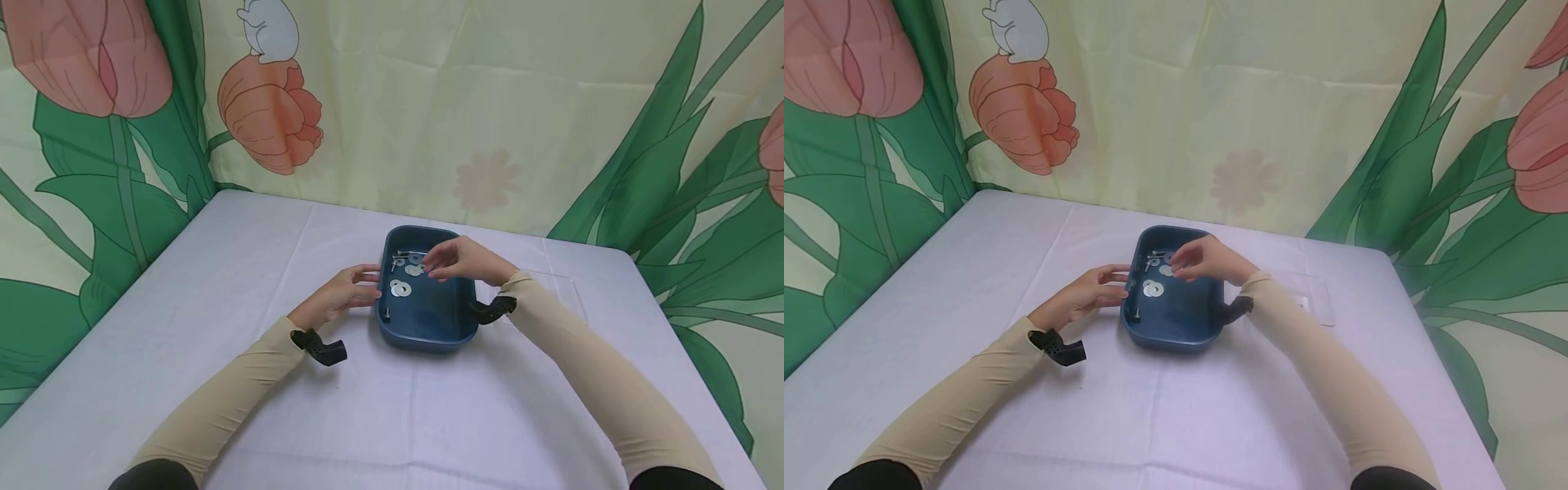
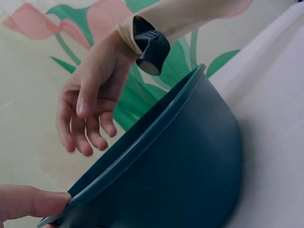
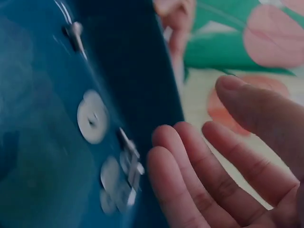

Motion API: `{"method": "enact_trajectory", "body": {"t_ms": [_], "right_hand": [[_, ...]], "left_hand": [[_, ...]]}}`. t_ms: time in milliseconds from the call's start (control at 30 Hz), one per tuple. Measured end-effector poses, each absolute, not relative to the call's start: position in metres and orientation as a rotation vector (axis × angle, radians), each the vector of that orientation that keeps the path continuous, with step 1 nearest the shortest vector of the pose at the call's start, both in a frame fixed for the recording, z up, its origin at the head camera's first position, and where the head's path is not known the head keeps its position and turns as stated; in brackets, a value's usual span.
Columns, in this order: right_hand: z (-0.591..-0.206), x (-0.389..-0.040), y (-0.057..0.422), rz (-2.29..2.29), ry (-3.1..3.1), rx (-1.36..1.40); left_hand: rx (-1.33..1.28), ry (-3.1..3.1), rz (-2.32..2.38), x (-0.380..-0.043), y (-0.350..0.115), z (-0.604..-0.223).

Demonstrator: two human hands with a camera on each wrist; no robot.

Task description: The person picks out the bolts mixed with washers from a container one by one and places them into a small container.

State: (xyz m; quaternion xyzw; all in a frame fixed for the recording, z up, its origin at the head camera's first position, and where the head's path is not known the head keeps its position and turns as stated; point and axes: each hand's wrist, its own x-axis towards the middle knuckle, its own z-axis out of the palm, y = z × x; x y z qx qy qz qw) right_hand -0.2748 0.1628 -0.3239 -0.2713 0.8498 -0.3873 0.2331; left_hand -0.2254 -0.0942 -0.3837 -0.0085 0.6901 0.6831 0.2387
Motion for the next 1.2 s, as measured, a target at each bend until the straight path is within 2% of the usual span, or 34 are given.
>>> {"method": "enact_trajectory", "body": {"t_ms": [433, 733, 1200], "right_hand": [[-0.355, -0.279, 0.108, -0.851, 2.075, -0.674], [-0.364, -0.278, 0.092, -0.699, 2.018, -0.642], [-0.377, -0.278, 0.082, -0.795, 1.901, -0.527]], "left_hand": [[0.032, 1.843, 1.899, -0.224, -0.098, -0.382], [0.053, 1.851, 1.896, -0.224, -0.098, -0.385], [0.057, 1.860, 1.891, -0.225, -0.099, -0.386]]}}
